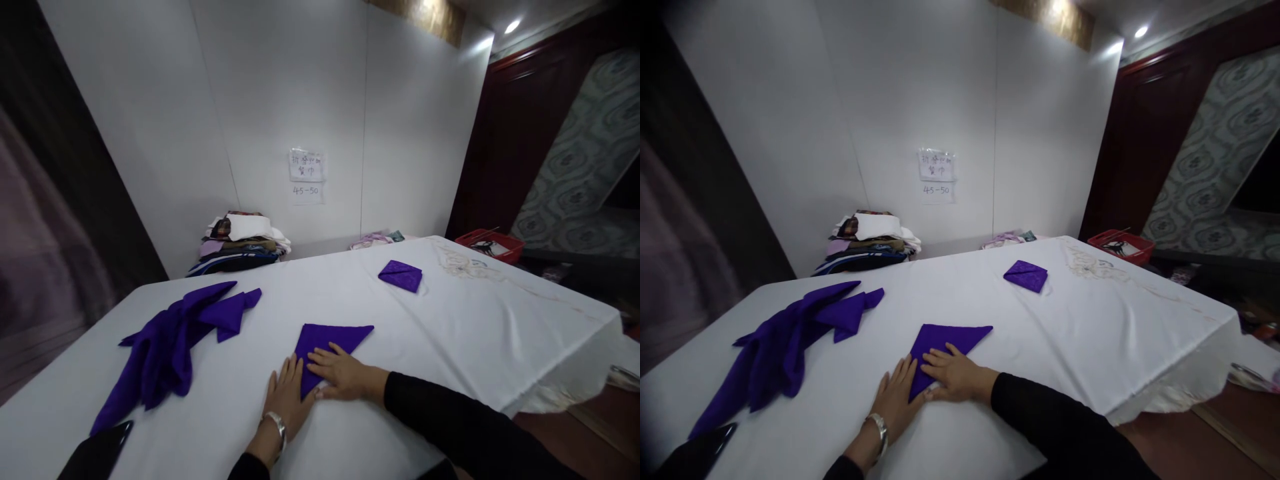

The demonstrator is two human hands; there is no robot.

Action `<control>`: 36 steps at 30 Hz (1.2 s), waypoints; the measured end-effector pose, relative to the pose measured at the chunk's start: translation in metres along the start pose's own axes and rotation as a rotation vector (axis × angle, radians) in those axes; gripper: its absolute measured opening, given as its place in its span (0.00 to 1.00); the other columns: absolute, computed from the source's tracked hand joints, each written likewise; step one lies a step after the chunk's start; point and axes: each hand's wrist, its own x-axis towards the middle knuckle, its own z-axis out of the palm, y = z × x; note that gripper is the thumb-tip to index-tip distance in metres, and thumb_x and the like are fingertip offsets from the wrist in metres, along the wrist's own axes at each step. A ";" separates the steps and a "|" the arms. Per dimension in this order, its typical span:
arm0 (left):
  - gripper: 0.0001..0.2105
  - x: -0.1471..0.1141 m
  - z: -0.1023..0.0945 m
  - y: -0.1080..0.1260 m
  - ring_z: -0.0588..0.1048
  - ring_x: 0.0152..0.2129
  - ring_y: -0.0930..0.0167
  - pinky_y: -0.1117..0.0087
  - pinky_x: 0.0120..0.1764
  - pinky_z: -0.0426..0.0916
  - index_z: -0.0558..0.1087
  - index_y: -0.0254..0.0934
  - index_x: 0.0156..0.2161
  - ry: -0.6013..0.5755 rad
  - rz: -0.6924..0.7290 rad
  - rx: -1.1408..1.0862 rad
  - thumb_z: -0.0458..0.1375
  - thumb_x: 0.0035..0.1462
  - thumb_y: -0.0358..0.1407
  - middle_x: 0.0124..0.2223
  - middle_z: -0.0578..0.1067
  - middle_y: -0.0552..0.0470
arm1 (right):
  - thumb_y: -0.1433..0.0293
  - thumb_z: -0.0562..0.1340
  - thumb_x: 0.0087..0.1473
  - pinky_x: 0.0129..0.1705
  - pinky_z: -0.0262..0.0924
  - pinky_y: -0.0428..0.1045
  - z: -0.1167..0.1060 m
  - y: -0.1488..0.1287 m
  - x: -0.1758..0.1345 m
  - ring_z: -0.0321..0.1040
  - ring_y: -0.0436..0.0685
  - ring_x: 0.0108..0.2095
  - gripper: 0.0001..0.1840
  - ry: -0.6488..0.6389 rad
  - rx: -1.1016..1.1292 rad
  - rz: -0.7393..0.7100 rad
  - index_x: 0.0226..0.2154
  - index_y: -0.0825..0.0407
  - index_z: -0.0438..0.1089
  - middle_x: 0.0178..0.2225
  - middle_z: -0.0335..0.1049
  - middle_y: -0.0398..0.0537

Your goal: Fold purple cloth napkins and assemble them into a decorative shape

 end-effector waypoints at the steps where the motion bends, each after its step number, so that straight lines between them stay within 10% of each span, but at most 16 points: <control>1: 0.35 -0.002 0.000 -0.004 0.44 0.61 0.61 0.52 0.58 0.42 0.48 0.29 0.61 0.009 0.020 -0.010 0.43 0.53 0.49 0.64 0.45 0.42 | 0.50 0.47 0.57 0.60 0.23 0.61 -0.001 0.000 -0.001 0.34 0.59 0.62 0.37 0.004 -0.001 -0.002 0.61 0.52 0.42 0.62 0.41 0.57; 12: 0.23 -0.040 -0.010 -0.035 0.68 0.44 0.68 0.63 0.51 0.58 0.72 0.41 0.43 0.268 0.234 -0.051 0.46 0.45 0.21 0.45 0.73 0.51 | 0.52 0.50 0.56 0.60 0.24 0.61 -0.002 0.004 0.000 0.36 0.59 0.62 0.35 -0.009 -0.017 0.007 0.61 0.51 0.45 0.62 0.42 0.55; 18: 0.17 -0.058 -0.024 -0.001 0.69 0.37 0.67 0.61 0.46 0.58 0.71 0.41 0.39 0.208 0.273 -0.117 0.47 0.48 0.24 0.36 0.74 0.50 | 0.63 0.54 0.54 0.59 0.23 0.63 0.011 -0.014 -0.006 0.41 0.61 0.61 0.27 0.065 -0.061 0.041 0.56 0.52 0.57 0.59 0.52 0.54; 29: 0.11 -0.068 -0.041 0.032 0.71 0.27 0.72 0.71 0.30 0.63 0.69 0.41 0.35 -0.054 0.239 -0.472 0.48 0.56 0.43 0.30 0.75 0.56 | 0.77 0.53 0.46 0.39 0.57 0.51 0.039 -0.053 -0.051 0.62 0.55 0.36 0.14 0.300 0.115 -0.035 0.36 0.51 0.67 0.33 0.68 0.49; 36: 0.13 -0.020 -0.030 0.003 0.69 0.41 0.68 0.64 0.46 0.62 0.71 0.38 0.40 0.201 0.367 -0.370 0.48 0.57 0.41 0.41 0.74 0.50 | 0.79 0.54 0.46 0.44 0.58 0.50 0.028 -0.055 -0.058 0.65 0.54 0.39 0.17 0.218 0.222 -0.099 0.39 0.51 0.69 0.37 0.71 0.49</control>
